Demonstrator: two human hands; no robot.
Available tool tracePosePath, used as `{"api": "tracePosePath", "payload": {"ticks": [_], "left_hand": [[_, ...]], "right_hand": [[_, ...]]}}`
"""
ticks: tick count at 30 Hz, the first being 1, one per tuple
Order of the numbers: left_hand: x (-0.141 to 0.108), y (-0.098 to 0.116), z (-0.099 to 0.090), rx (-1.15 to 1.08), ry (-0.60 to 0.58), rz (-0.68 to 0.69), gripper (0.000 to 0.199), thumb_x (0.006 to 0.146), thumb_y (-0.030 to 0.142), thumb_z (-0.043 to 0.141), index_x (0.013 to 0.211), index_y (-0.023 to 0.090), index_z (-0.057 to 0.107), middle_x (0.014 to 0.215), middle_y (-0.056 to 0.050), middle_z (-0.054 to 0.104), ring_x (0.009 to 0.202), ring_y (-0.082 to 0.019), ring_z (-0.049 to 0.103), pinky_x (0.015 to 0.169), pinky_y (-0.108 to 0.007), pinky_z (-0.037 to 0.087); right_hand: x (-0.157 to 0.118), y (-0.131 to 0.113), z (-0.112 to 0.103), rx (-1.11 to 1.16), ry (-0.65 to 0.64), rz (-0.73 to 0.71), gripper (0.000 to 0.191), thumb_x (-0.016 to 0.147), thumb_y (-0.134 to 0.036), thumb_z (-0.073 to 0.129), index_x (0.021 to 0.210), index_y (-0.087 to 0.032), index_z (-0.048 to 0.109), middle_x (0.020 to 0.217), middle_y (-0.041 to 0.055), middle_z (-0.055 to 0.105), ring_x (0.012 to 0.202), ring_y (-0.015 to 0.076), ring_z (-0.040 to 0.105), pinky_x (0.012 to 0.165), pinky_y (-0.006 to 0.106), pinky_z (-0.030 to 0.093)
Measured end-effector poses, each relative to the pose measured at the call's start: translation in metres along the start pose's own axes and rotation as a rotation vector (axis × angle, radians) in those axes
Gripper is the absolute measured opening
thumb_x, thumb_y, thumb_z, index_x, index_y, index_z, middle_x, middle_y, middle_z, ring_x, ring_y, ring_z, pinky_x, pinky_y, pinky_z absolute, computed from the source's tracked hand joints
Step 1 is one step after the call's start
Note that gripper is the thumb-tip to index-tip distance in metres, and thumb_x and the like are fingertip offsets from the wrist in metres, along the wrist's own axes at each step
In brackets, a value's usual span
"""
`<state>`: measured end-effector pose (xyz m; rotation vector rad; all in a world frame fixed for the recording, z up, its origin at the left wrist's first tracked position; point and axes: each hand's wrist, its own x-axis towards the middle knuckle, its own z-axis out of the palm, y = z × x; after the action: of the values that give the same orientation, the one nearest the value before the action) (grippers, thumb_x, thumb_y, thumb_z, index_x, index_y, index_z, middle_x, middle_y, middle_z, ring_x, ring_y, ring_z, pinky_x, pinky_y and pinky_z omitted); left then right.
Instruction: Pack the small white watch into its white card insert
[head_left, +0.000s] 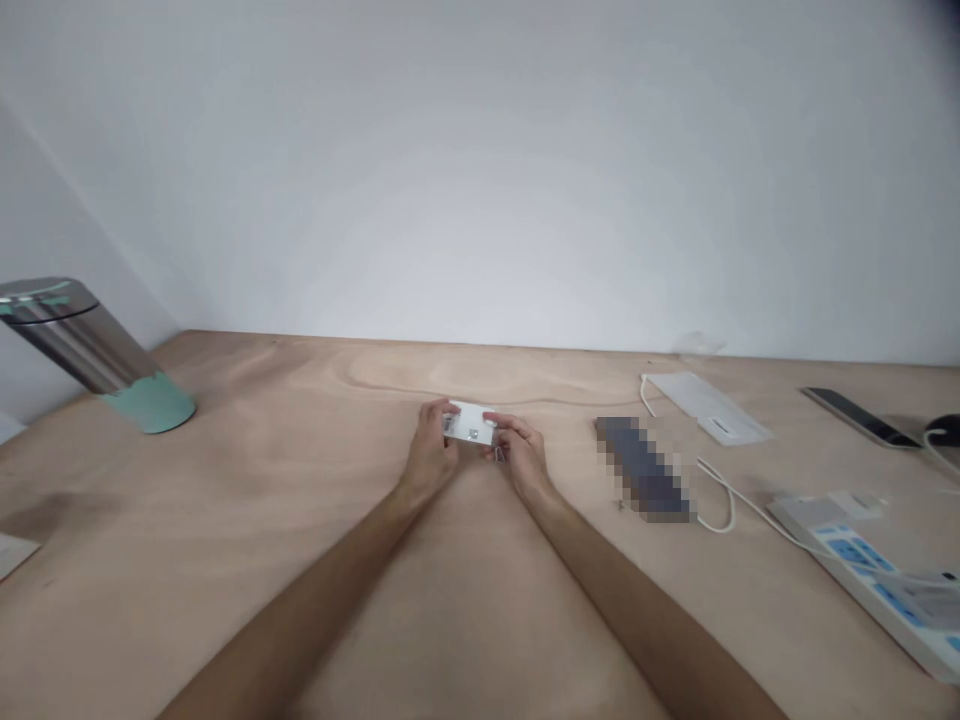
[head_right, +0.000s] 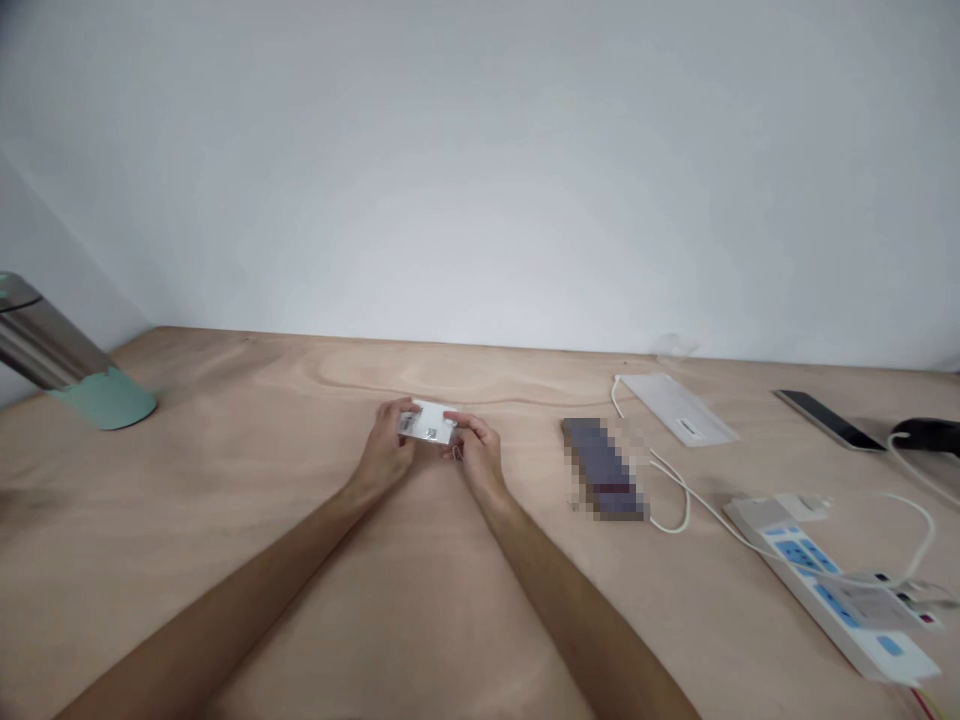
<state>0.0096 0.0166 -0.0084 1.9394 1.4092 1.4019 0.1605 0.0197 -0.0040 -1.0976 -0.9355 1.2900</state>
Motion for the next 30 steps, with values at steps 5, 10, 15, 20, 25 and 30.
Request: {"api": "tracePosePath", "payload": {"ticks": [5,10,15,20,25,30], "left_hand": [[0.004,-0.005,0.0,-0.136,0.048,-0.19,0.04,0.068,0.003,0.05,0.104,0.019,0.052,0.107,-0.006,0.06,0.102,-0.019,0.058,0.09,-0.035,0.048],[0.005,-0.004,0.001,-0.349,0.147,-0.299,0.043,0.072,0.018,0.062,0.11,0.019,0.042,0.109,-0.008,0.062,0.085,-0.015,0.062,0.078,-0.03,0.051],[0.005,-0.005,0.001,-0.206,0.185,-0.293,0.044,0.073,0.032,0.066,0.108,0.019,0.043,0.096,-0.005,0.064,0.08,-0.016,0.058,0.075,-0.031,0.048],[0.005,-0.007,-0.001,-0.042,0.169,-0.246,0.031,0.076,0.036,0.064,0.098,0.019,0.052,0.097,-0.007,0.062,0.093,-0.021,0.056,0.08,-0.035,0.046],[0.005,-0.003,-0.002,-0.107,0.11,-0.257,0.02,0.081,0.027,0.056,0.098,0.017,0.055,0.097,-0.005,0.06,0.074,-0.015,0.058,0.068,-0.029,0.049],[0.004,-0.003,-0.001,-0.071,0.142,-0.234,0.033,0.075,0.015,0.055,0.107,0.017,0.05,0.11,-0.007,0.052,0.071,-0.011,0.056,0.07,-0.028,0.05]], "right_hand": [[0.0,-0.003,0.0,-0.153,-0.103,-0.063,0.043,0.063,-0.024,0.054,0.104,-0.018,0.066,0.078,0.0009,0.064,0.049,0.0087,0.054,0.044,0.021,0.045],[0.001,-0.003,-0.001,-0.315,-0.085,-0.163,0.042,0.068,-0.037,0.063,0.106,-0.019,0.067,0.078,0.0015,0.059,0.049,0.0094,0.049,0.039,0.022,0.041],[0.005,0.001,-0.004,-0.432,-0.002,-0.237,0.036,0.068,-0.048,0.065,0.086,-0.017,0.071,0.097,0.0072,0.057,0.053,0.0098,0.051,0.039,0.023,0.041],[0.006,0.002,-0.005,-0.403,-0.029,-0.184,0.032,0.072,-0.045,0.062,0.085,-0.017,0.068,0.075,0.002,0.06,0.042,0.009,0.047,0.038,0.023,0.037],[0.006,0.002,-0.005,-0.261,0.005,-0.131,0.046,0.069,-0.043,0.065,0.108,-0.02,0.056,0.071,-0.0029,0.059,0.038,0.0087,0.043,0.033,0.022,0.035],[0.007,0.006,-0.008,-0.331,0.059,-0.208,0.049,0.071,-0.042,0.064,0.111,-0.024,0.042,0.076,-0.0038,0.059,0.049,0.0117,0.053,0.039,0.02,0.039]]}}
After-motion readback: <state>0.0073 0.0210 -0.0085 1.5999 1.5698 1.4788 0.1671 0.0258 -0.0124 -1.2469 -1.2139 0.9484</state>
